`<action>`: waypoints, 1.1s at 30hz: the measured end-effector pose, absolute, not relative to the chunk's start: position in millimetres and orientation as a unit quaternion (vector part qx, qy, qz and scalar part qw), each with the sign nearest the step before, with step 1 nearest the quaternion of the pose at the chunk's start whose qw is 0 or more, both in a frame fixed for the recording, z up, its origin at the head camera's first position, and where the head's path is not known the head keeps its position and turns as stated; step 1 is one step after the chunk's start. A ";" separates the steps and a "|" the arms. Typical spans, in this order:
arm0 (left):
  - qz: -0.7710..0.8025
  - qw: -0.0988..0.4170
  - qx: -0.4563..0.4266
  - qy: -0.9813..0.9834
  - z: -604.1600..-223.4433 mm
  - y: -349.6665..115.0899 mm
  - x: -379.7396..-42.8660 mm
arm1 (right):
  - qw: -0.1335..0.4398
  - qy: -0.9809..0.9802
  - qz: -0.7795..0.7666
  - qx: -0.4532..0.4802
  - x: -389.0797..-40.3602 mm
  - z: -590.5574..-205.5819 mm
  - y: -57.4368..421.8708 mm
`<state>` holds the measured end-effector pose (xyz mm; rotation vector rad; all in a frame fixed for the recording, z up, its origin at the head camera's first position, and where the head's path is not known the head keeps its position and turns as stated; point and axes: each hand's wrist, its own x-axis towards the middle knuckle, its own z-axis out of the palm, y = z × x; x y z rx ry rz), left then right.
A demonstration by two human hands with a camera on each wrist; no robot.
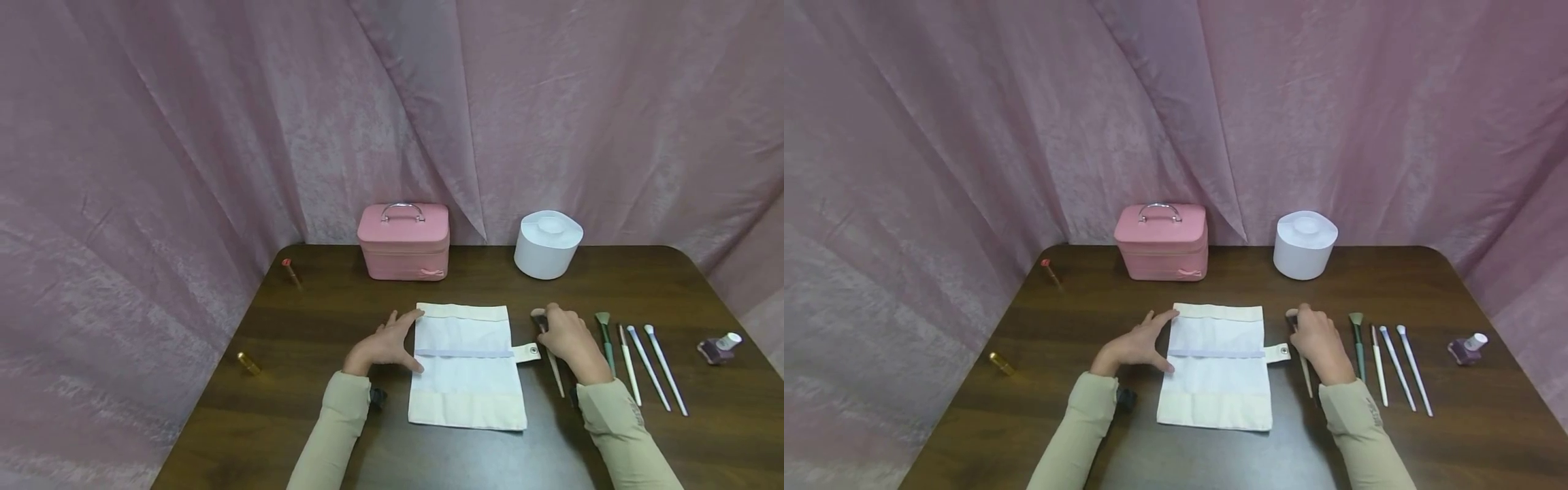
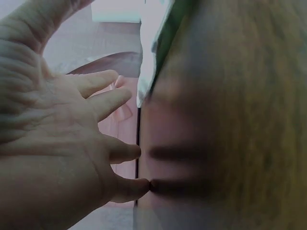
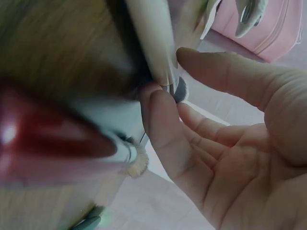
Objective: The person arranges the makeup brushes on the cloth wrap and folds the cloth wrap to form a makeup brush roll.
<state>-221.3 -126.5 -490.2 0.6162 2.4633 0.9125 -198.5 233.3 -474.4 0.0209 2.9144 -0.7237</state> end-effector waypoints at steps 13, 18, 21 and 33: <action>0.277 0.233 0.231 0.903 -494.1 -121.4 -220.2 | 0.093 0.969 -0.227 0.025 -201.5 -471.4 229.3; 0.261 0.238 0.224 0.908 -494.4 -122.1 -218.5 | 0.093 0.966 -0.240 0.021 -200.8 -469.7 230.9; 0.259 0.238 0.223 0.909 -493.8 -122.1 -218.3 | 0.083 0.965 -0.247 0.019 -200.0 -467.2 232.0; 0.243 0.238 0.212 0.916 -496.4 -120.2 -217.5 | -0.015 0.967 -0.254 -0.022 -195.1 -443.7 230.9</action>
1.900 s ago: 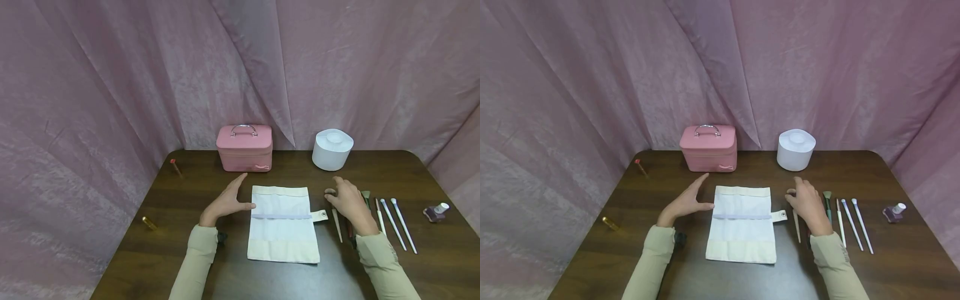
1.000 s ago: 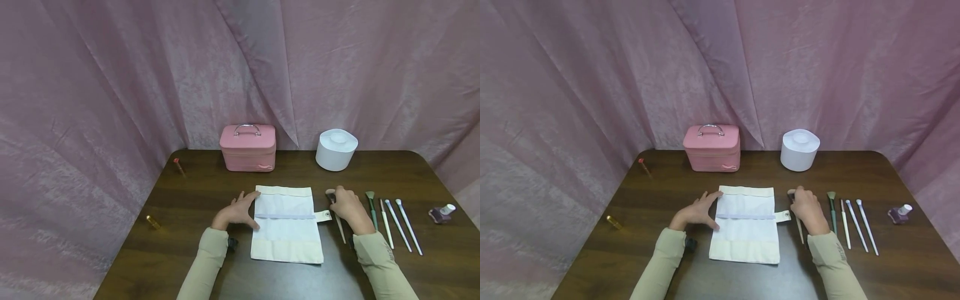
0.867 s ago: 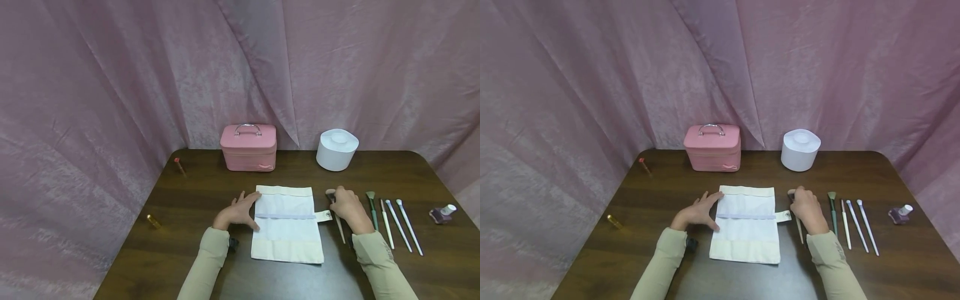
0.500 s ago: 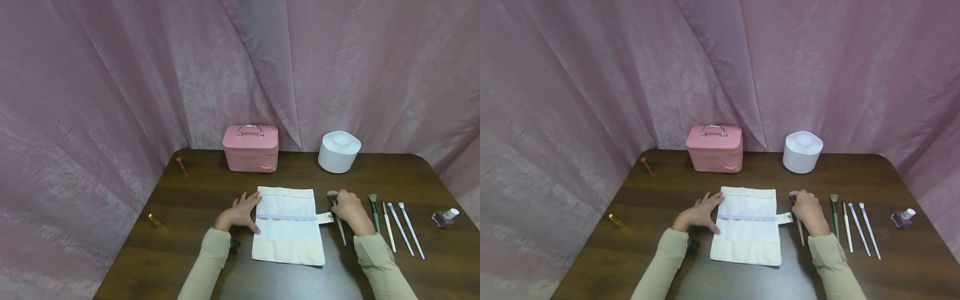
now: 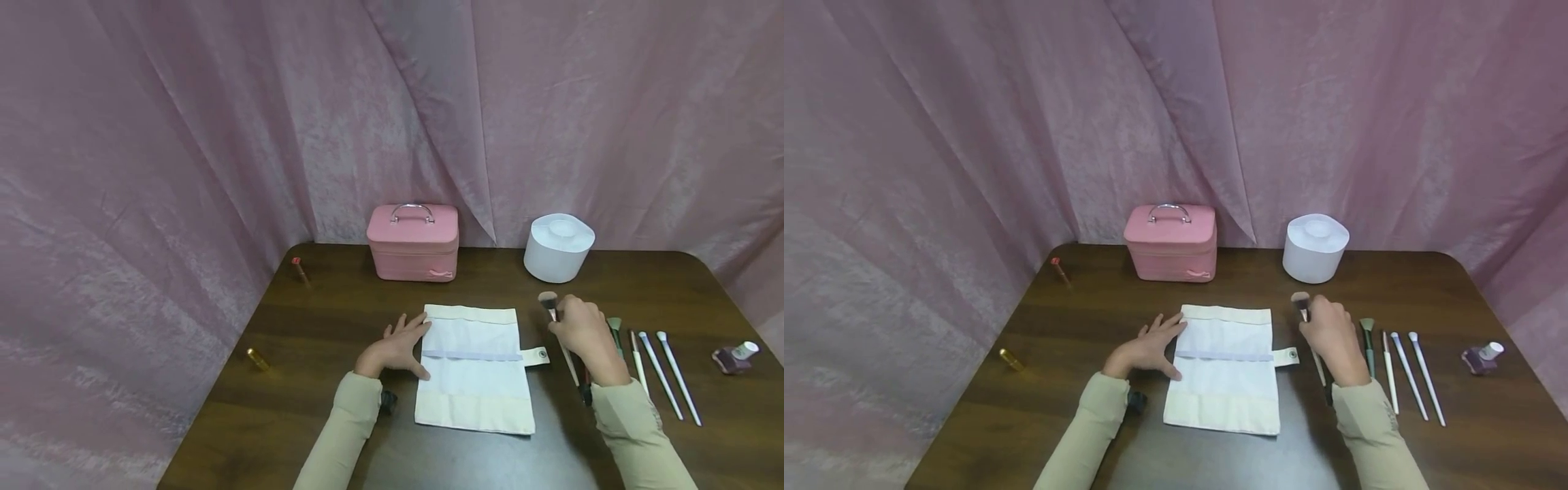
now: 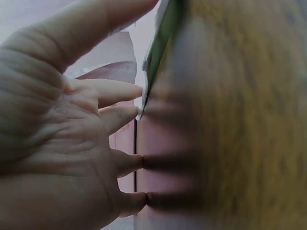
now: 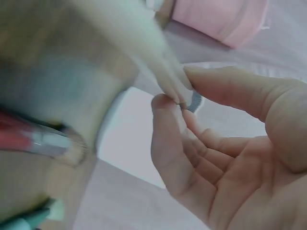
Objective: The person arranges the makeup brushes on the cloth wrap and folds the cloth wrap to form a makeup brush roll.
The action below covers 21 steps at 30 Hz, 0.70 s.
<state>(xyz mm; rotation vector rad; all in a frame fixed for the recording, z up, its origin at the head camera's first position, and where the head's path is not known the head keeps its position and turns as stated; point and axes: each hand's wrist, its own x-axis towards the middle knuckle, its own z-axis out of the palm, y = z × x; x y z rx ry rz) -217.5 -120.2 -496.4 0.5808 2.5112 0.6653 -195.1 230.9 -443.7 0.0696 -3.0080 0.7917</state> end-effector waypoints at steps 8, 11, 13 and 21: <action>0.234 0.235 0.209 0.920 -497.3 -120.1 -217.9 | 0.115 -0.950 0.290 0.035 -197.6 -430.2 224.5; 0.235 0.235 0.208 0.920 -497.7 -120.7 -218.4 | 0.136 -0.940 0.311 0.033 -198.4 -429.4 221.4; 0.237 0.234 0.208 0.920 -497.8 -120.8 -218.3 | 0.145 -0.934 0.326 0.031 -198.8 -429.7 219.2; 0.247 0.231 0.207 0.918 -496.1 -119.0 -217.6 | 0.153 -0.915 0.374 0.014 -204.0 -430.0 206.5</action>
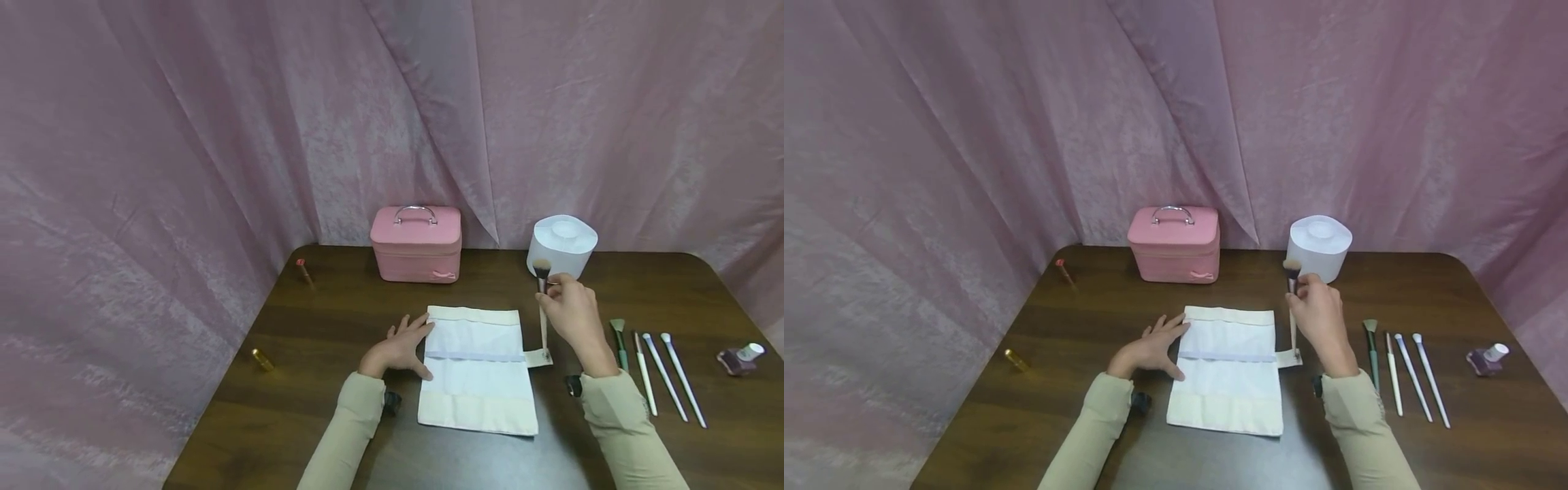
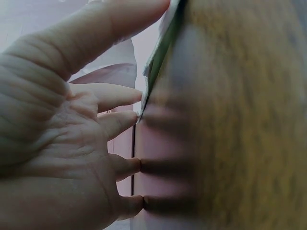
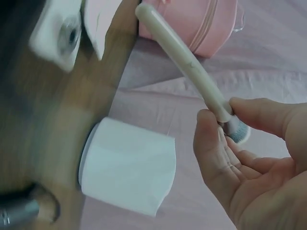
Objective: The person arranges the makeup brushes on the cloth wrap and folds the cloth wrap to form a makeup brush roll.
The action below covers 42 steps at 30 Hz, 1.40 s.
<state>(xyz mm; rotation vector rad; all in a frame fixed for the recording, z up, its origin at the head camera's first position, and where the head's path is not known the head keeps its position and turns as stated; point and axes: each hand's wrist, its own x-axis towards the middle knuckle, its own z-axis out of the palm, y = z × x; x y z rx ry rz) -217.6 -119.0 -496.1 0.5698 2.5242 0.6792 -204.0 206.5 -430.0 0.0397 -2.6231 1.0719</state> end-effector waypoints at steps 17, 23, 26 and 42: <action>0.254 0.224 0.209 0.918 -493.7 -118.9 -219.8 | 0.178 -0.871 0.458 0.001 -212.7 -432.6 168.0; 0.250 0.227 0.210 0.918 -497.1 -117.0 -220.7 | 0.175 -0.855 0.489 -0.001 -214.5 -436.0 152.2; 0.250 0.224 0.211 0.918 -497.5 -115.8 -221.5 | 0.178 -0.843 0.508 -0.001 -217.1 -436.6 144.4; 0.234 0.211 0.200 0.928 -498.7 -114.2 -221.3 | 0.163 -0.806 0.569 0.000 -221.3 -458.9 91.4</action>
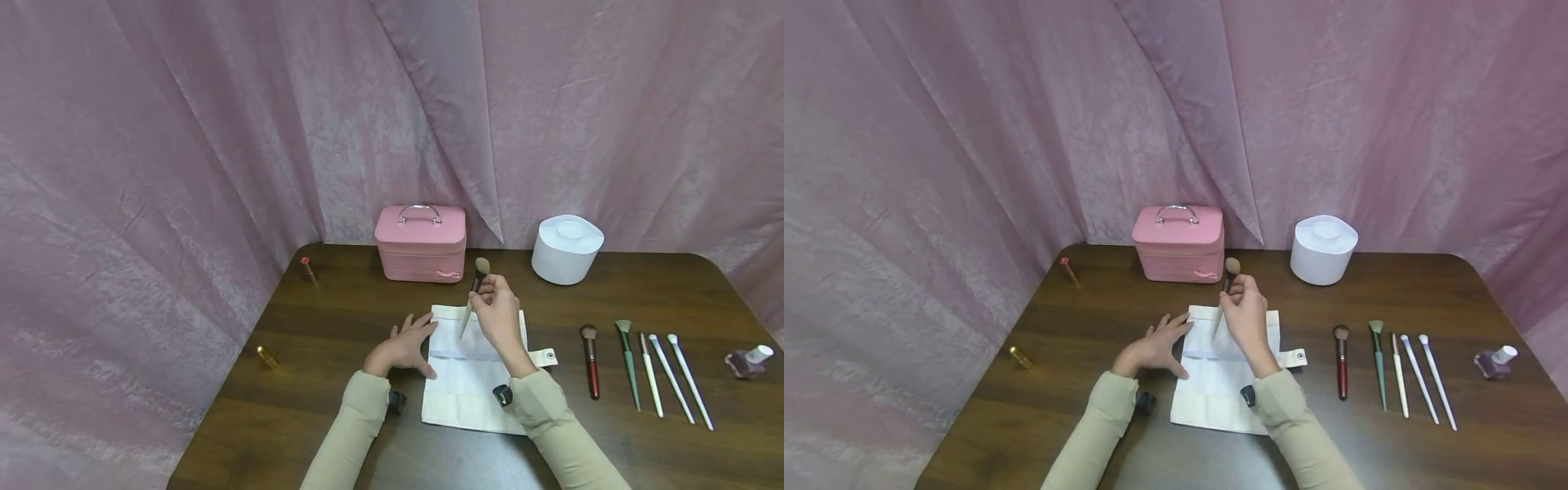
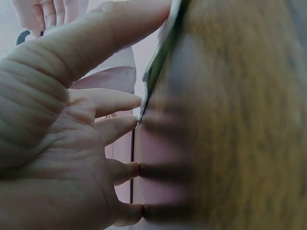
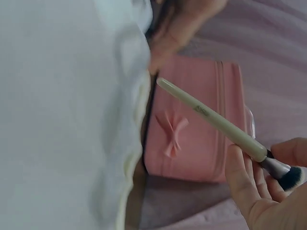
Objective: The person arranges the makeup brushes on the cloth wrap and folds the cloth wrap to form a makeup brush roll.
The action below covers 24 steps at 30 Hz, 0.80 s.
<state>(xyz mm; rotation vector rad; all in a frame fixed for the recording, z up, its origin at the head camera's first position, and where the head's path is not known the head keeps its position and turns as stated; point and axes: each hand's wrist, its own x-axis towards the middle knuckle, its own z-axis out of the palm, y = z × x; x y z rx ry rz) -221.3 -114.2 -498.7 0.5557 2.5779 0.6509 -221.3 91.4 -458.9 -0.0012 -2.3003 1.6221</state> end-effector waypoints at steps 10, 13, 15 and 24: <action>0.225 0.215 0.191 0.931 -496.0 -112.2 -219.8 | 0.139 -0.781 0.609 -0.004 -222.2 -475.3 71.4; 0.223 0.219 0.192 0.930 -494.8 -112.2 -219.0 | 0.118 -0.771 0.625 -0.005 -221.9 -476.8 69.3; 0.224 0.220 0.191 0.930 -494.7 -112.1 -218.9 | 0.102 -0.761 0.640 -0.007 -222.7 -478.3 68.5; 0.217 0.219 0.188 0.933 -493.2 -111.9 -219.4 | 0.037 -0.730 0.682 -0.012 -223.7 -485.0 64.6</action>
